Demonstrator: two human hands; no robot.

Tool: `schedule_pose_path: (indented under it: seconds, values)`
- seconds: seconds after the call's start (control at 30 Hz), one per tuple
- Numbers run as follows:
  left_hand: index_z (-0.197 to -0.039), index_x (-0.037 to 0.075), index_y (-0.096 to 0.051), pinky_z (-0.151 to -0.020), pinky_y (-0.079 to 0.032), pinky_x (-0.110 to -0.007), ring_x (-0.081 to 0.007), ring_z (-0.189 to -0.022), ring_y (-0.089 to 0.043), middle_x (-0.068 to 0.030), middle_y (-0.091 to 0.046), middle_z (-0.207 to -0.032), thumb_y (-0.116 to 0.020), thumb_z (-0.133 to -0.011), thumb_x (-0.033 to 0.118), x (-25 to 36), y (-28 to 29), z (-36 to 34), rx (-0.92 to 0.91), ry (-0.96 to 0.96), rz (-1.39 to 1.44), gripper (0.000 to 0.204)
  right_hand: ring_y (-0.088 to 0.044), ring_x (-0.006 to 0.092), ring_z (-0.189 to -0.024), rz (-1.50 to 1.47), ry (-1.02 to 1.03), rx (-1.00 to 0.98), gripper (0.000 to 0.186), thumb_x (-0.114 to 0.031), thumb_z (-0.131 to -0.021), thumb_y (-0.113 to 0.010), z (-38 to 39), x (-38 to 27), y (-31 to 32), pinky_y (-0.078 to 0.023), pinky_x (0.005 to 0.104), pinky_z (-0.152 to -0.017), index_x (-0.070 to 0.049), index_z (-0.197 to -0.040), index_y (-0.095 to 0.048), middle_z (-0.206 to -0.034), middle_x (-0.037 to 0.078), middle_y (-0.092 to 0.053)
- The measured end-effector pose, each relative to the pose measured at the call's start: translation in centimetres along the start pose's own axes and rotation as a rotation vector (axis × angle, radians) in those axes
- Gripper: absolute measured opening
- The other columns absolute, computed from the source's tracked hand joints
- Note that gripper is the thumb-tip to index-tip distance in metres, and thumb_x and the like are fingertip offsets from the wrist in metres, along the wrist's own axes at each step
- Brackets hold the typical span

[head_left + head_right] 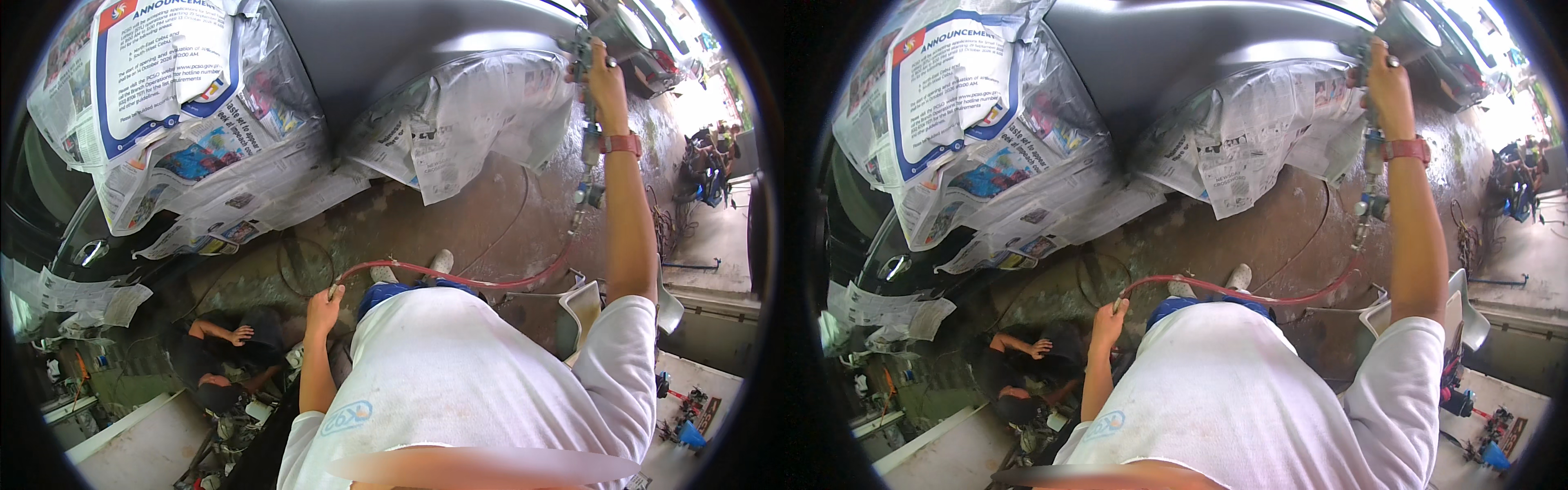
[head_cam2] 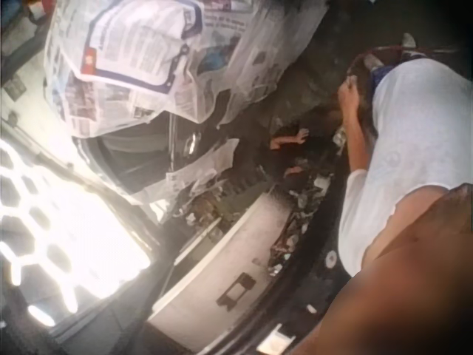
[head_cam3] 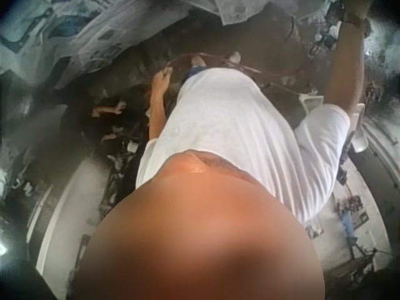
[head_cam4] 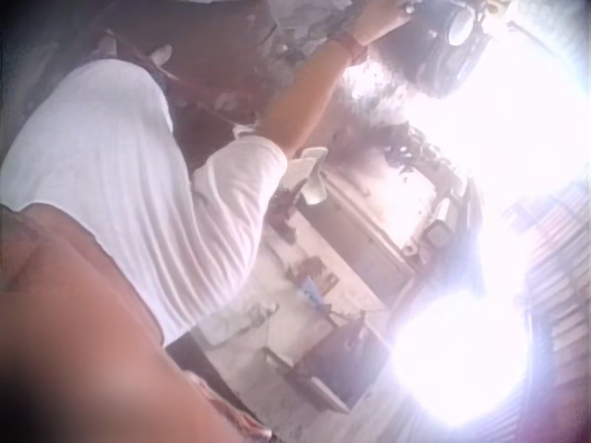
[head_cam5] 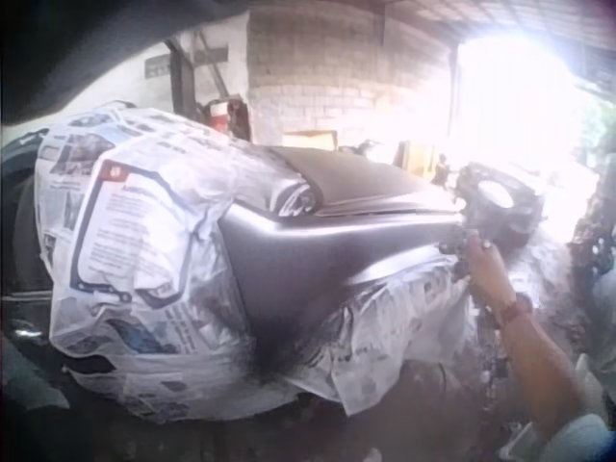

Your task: The person sprays paint onto a car bumper using a spray gun, then removes masking tape and newspaper from the bumper, and applies masking tape to the bumper edge.

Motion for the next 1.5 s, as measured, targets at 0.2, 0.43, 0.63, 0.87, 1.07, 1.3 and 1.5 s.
schedule_pose_path:
  seconds: [0.2, 0.43, 0.63, 0.87, 1.07, 1.3, 1.5]
  values:
    - [-0.097, -0.005, -0.072, -0.080, -0.051, -0.054, -0.0499, -0.087, -0.069, -0.0274, -0.070, -0.087, -0.064, -0.111, 0.060, -4.9, 2.0, 1.2, 0.083, 0.149, 0.051, 0.067, -0.072, 0.0156, -0.069, -0.072, 0.363, -0.185, 0.065, -0.055, -0.121, -0.044, 10.8, -11.3, -10.4, -0.055, 0.0322, -0.058, 0.001, -0.121, -0.078, -0.095, 0.010, -0.082]
    - [-0.090, -0.006, -0.068, -0.076, -0.048, -0.055, -0.0458, -0.077, -0.064, -0.0259, -0.065, -0.079, -0.066, -0.111, 0.054, -8.8, 3.2, 3.8, 0.200, 0.187, 0.117, 0.064, -0.065, 0.0104, -0.054, -0.451, 0.248, -0.628, 0.062, -0.056, -0.120, -0.049, 19.2, -16.7, -18.3, -0.050, 0.0299, -0.046, -0.001, -0.129, -0.076, -0.082, 0.007, -0.080]
    - [-0.088, -0.005, -0.067, -0.077, -0.049, -0.055, -0.0475, -0.078, -0.064, -0.0263, -0.065, -0.080, -0.066, -0.110, 0.056, -9.2, 1.0, 3.1, 0.123, 0.220, 0.085, 0.065, -0.062, 0.0111, -0.049, -0.322, 0.151, -0.441, 0.060, -0.053, -0.121, -0.048, 16.4, -9.6, -16.3, -0.048, 0.0274, -0.045, -0.002, -0.128, -0.078, -0.084, 0.006, -0.081]
    - [-0.093, -0.004, -0.073, -0.083, -0.051, -0.061, -0.0567, -0.093, -0.070, -0.0325, -0.072, -0.093, -0.061, -0.110, 0.064, -9.4, -1.4, 0.0, 0.002, 0.170, -0.047, 0.072, -0.079, 0.0132, -0.076, -0.103, -0.022, -0.021, 0.063, -0.054, -0.120, -0.047, 12.0, 1.4, -5.9, -0.054, 0.0278, -0.049, 0.001, -0.123, -0.077, -0.090, 0.009, -0.083]
    - [-0.094, -0.006, -0.074, -0.085, -0.052, -0.061, -0.0581, -0.096, -0.070, -0.0338, -0.074, -0.096, -0.059, -0.110, 0.064, -11.7, -3.0, -1.1, 0.036, 0.191, -0.103, 0.073, -0.067, 0.0108, -0.062, -0.072, -0.133, -0.057, 0.059, -0.051, -0.120, -0.052, 16.3, 3.9, -7.4, -0.050, 0.0286, -0.050, 0.001, -0.124, -0.078, -0.087, 0.006, -0.081]
    - [-0.098, -0.006, -0.077, -0.087, -0.053, -0.061, -0.0557, -0.098, -0.073, -0.0342, -0.075, -0.098, -0.059, -0.111, 0.062, -16.2, -2.7, 1.6, 0.141, 0.383, 0.031, 0.071, -0.072, 0.0162, -0.080, -0.366, 0.133, -0.424, 0.046, -0.036, -0.117, -0.063, 25.2, -2.7, -20.1, -0.058, 0.0366, -0.081, -0.002, -0.147, -0.073, -0.086, 0.009, -0.080]
    - [-0.101, -0.007, -0.078, -0.090, -0.054, -0.061, -0.0563, -0.101, -0.073, -0.0341, -0.077, -0.101, -0.058, -0.112, 0.062, -17.2, -2.8, 2.8, 0.153, 0.385, -0.008, 0.072, -0.077, 0.0193, -0.084, -0.345, 0.237, -0.671, 0.047, -0.031, -0.117, -0.063, 28.3, -2.9, -23.7, -0.059, 0.0365, -0.083, -0.006, -0.156, -0.067, -0.091, 0.013, -0.082]
Point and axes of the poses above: each hand's wrist, its own z-axis away from the middle knuckle, its own y-axis out of the back of the hand, x = y × z, the point moved 7 cm from there along -z, towards the middle knuckle
